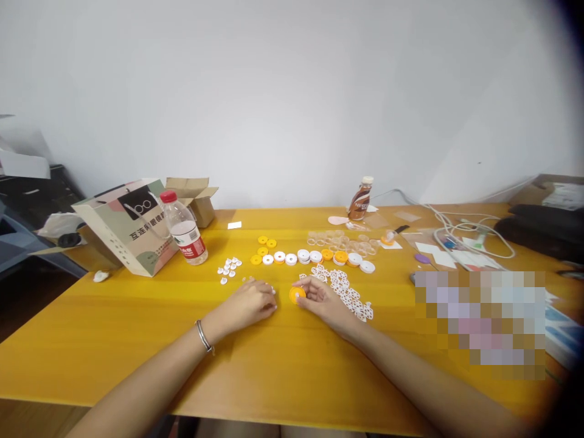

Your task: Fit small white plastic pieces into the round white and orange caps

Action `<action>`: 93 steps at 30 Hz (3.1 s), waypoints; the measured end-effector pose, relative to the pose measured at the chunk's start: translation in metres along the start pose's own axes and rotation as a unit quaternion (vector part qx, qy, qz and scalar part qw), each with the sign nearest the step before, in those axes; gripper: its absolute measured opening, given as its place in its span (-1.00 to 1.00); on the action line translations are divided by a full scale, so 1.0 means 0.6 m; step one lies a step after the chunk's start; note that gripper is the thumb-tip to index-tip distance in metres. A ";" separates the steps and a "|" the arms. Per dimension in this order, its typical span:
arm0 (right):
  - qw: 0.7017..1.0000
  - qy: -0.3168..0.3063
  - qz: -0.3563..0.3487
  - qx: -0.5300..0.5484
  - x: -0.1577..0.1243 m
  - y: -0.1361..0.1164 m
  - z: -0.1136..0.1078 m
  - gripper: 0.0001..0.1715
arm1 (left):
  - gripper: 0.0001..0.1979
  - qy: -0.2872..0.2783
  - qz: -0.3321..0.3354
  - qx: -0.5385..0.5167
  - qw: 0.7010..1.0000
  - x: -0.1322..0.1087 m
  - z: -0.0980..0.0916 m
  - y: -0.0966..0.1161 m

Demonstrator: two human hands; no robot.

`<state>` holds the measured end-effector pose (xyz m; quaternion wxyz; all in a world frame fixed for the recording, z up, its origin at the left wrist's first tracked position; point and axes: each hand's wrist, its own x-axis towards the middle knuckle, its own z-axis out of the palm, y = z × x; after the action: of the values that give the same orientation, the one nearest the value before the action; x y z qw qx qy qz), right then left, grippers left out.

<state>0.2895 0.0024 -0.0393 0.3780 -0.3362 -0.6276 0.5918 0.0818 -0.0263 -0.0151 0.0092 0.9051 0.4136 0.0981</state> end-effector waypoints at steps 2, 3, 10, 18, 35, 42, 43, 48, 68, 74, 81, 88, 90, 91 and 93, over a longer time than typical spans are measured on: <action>1.000 0.000 0.000 0.003 0.000 -0.001 0.001 -0.72 | -0.84 0.016 0.016 0.037 0.999 0.002 0.005 0.005; 1.000 -0.001 0.000 0.007 -0.001 -0.002 0.001 -0.72 | -0.84 0.025 0.019 0.053 0.998 0.004 0.008 0.007; 0.999 -0.023 0.012 0.040 -0.002 -0.004 0.005 -0.67 | -0.87 0.075 -0.011 -0.028 0.997 0.011 0.019 0.014; 0.996 -0.073 0.035 0.045 -0.004 0.002 0.004 -0.64 | -0.76 0.112 -0.175 -0.487 0.848 0.017 0.026 0.008; 0.991 -0.075 0.087 0.069 -0.011 -0.002 0.013 -0.54 | -0.86 0.171 0.088 0.041 0.981 0.004 0.005 0.021; 0.991 -0.073 0.074 0.086 -0.014 -0.006 0.017 -0.59 | -0.83 0.123 0.096 0.029 0.987 0.003 -0.003 0.015; 0.991 -0.072 0.073 0.090 -0.014 -0.006 0.017 -0.60 | -0.82 0.115 0.099 0.029 0.988 0.003 -0.007 0.015; 0.989 -0.081 0.077 0.100 -0.013 -0.010 0.015 -0.64 | -0.78 0.084 0.131 0.024 0.987 0.002 -0.029 0.024; 0.988 -0.098 0.076 0.091 -0.008 -0.007 -0.002 -0.50 | -0.70 0.112 -0.081 -0.182 0.974 0.209 0.025 -0.045; 0.991 -0.084 0.055 0.088 -0.005 -0.002 -0.003 -0.50 | -0.66 0.143 -0.129 -0.256 0.947 0.198 0.027 -0.050; 0.999 -0.005 -0.014 0.045 -0.001 0.000 0.007 -0.55 | -0.66 0.103 -0.109 -0.600 0.786 0.069 -0.011 -0.038; 0.998 0.042 -0.037 0.011 0.000 0.004 0.009 -0.57 | -0.68 0.090 -0.120 -0.567 0.810 0.026 -0.006 0.002; 0.998 0.043 -0.036 0.008 0.000 0.003 0.009 -0.58 | -0.70 0.092 -0.104 -0.562 0.815 0.026 -0.006 0.007; 0.998 0.043 -0.035 0.008 -0.001 0.003 0.009 -0.58 | -0.71 0.099 -0.093 -0.564 0.814 0.027 -0.006 0.008; 0.999 0.042 -0.029 0.009 -0.002 0.001 0.009 -0.58 | -0.72 0.111 -0.075 -0.570 0.811 0.028 -0.008 0.008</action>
<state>0.2854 -0.0009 -0.0401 0.4238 -0.3386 -0.6153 0.5719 0.0955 -0.0173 -0.0073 0.4845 0.6867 0.3485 0.4150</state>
